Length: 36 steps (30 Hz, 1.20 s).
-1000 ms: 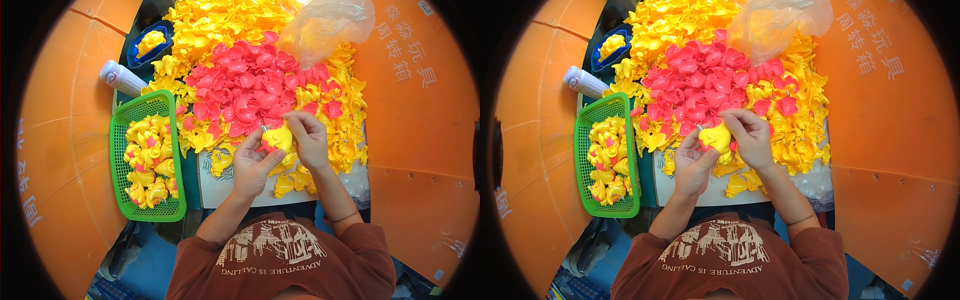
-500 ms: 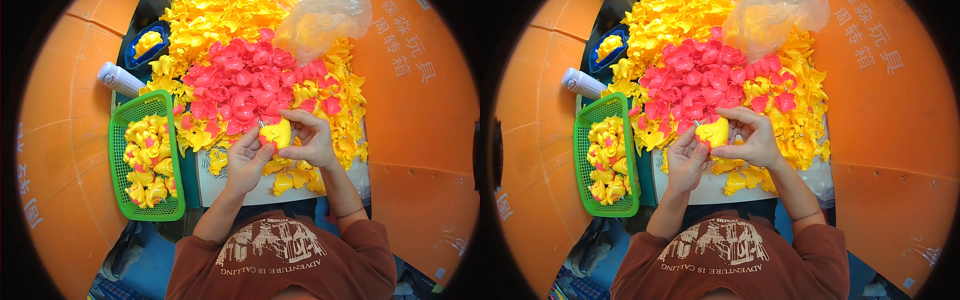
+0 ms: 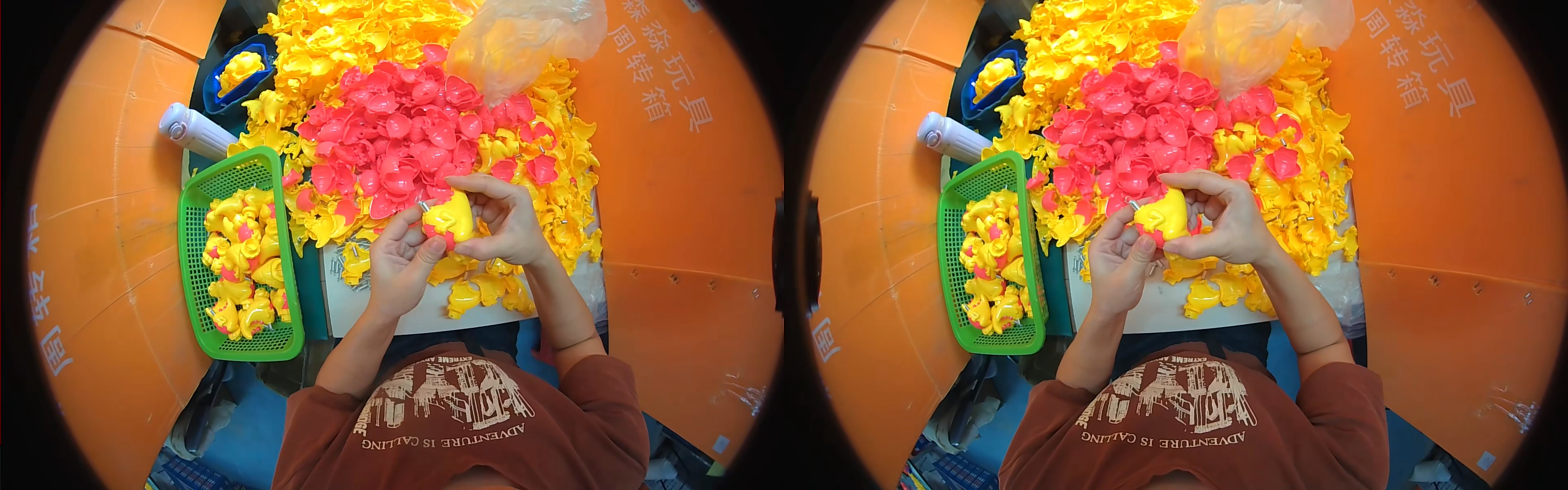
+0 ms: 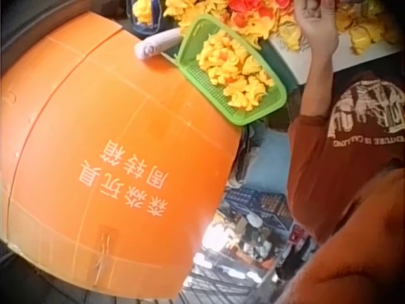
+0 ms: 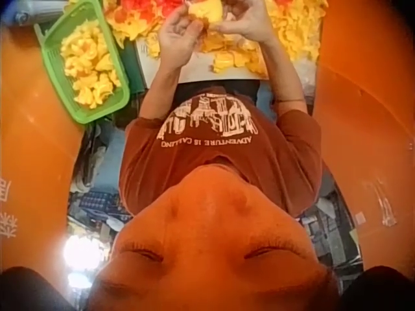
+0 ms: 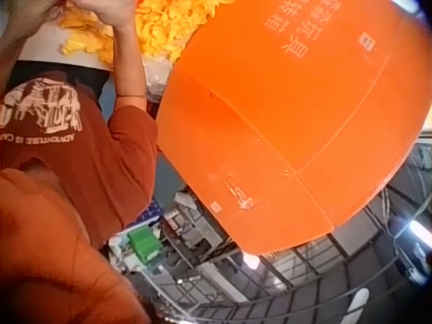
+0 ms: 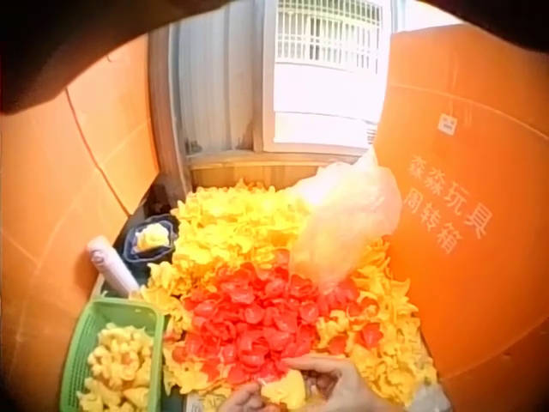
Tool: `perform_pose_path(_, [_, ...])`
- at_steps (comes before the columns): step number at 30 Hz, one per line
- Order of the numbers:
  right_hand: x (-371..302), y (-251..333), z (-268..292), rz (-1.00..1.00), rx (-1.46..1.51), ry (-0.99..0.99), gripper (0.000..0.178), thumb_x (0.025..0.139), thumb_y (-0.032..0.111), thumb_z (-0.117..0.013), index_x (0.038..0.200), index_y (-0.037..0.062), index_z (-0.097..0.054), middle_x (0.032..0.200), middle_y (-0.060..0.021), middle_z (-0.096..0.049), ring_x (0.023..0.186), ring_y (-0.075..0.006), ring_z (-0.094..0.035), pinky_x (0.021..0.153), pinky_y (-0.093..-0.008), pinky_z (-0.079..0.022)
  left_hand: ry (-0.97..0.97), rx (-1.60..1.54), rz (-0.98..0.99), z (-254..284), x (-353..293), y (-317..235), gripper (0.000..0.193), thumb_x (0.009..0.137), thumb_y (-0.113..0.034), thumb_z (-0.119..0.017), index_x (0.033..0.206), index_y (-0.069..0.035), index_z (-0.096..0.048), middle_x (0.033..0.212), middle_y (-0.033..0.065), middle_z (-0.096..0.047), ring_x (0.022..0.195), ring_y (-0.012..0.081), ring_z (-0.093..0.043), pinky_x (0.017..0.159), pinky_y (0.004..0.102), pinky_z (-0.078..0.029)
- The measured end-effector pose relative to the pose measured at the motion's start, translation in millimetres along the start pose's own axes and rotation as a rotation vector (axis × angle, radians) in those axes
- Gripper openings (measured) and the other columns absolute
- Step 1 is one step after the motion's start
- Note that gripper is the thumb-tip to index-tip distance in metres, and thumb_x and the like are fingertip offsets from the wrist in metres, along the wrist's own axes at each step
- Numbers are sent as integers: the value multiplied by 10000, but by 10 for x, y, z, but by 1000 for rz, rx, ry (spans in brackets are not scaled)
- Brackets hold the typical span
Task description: Assembling small yellow rubber duck toys by manually attaching pink plastic components.
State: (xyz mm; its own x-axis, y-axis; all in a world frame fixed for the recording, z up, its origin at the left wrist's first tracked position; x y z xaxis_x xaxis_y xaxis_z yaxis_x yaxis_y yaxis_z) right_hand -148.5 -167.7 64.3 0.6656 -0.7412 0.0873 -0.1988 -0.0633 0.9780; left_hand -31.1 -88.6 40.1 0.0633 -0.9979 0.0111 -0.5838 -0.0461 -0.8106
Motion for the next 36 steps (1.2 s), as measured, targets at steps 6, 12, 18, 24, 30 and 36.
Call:
perform_pose_path(6, [8, -23, -4, -16, -29, 6, 716, 566, 0, -793, 1210, -67, -487, 1105, -100, -539, 1012, -177, -559, 892, -303, -451, -26, -22, -38, -32, 9, -38, 460, 840, -17, -604, 1239, 53, -385, 1090, 165, -581, 977, 180, -590, 853, 268, -471])
perform_pose_path(12, [32, -35, 20, 14, -11, 14, 712, 562, 21, -806, 1201, -65, -503, 1091, -97, -546, 987, -164, -561, 869, -286, -449, -14, -13, 12, -26, 25, -50, 462, 824, -5, -620, 1223, 43, -394, 1098, 171, -574, 1001, 192, -582, 870, 281, -468])
perform_pose_path(18, [46, 24, 0, 45, -17, 48, 713, 556, 33, -809, 1199, -55, -513, 1082, -94, -548, 974, -155, -557, 845, -270, -444, 11, -16, 9, 1, 27, -70, 454, 829, -7, -614, 1222, 40, -392, 1095, 170, -575, 994, 190, -584, 868, 277, -465])
perform_pose_path(24, [50, 39, -33, 20, -49, 33, 701, 554, 43, -811, 1188, -42, -524, 1064, -84, -547, 978, -151, -549, 850, -274, -435, 21, -5, -12, 0, -7, -83, 450, 830, -14, -616, 1215, 40, -389, 1087, 168, -575, 994, 185, -581, 855, 274, -469])
perform_pose_path(30, [21, 44, -166, 49, -84, 30, 726, 562, 36, -798, 1218, 1, -488, 1155, -71, -477, 1073, -162, -489, 894, -307, -412, -70, 103, -98, -84, -11, -151, 425, 827, 2, -610, 1196, 44, -404, 1096, 154, -561, 995, 174, -577, 850, 273, -473])
perform_pose_path(36, [9, 44, -174, 87, 40, 87, 562, 635, 12, -769, 1139, 10, -519, 1176, -91, -466, 1065, -180, -497, 902, -321, -414, -124, 152, -171, -109, -50, -182, 423, 815, 14, -616, 1193, 48, -429, 1145, 140, -531, 1028, 174, -555, 882, 272, -455])
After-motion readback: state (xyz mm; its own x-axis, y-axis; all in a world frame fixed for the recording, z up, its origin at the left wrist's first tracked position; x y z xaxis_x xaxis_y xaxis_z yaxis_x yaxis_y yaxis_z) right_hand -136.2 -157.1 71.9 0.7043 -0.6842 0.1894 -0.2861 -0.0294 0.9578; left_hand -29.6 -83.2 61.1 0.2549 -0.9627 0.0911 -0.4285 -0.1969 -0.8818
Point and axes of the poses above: each hand's wrist, its own x-axis towards the middle knuckle, its own z-axis out of the back of the hand, y = z × x, the point moved 6 cm from there along x, towards the middle knuckle
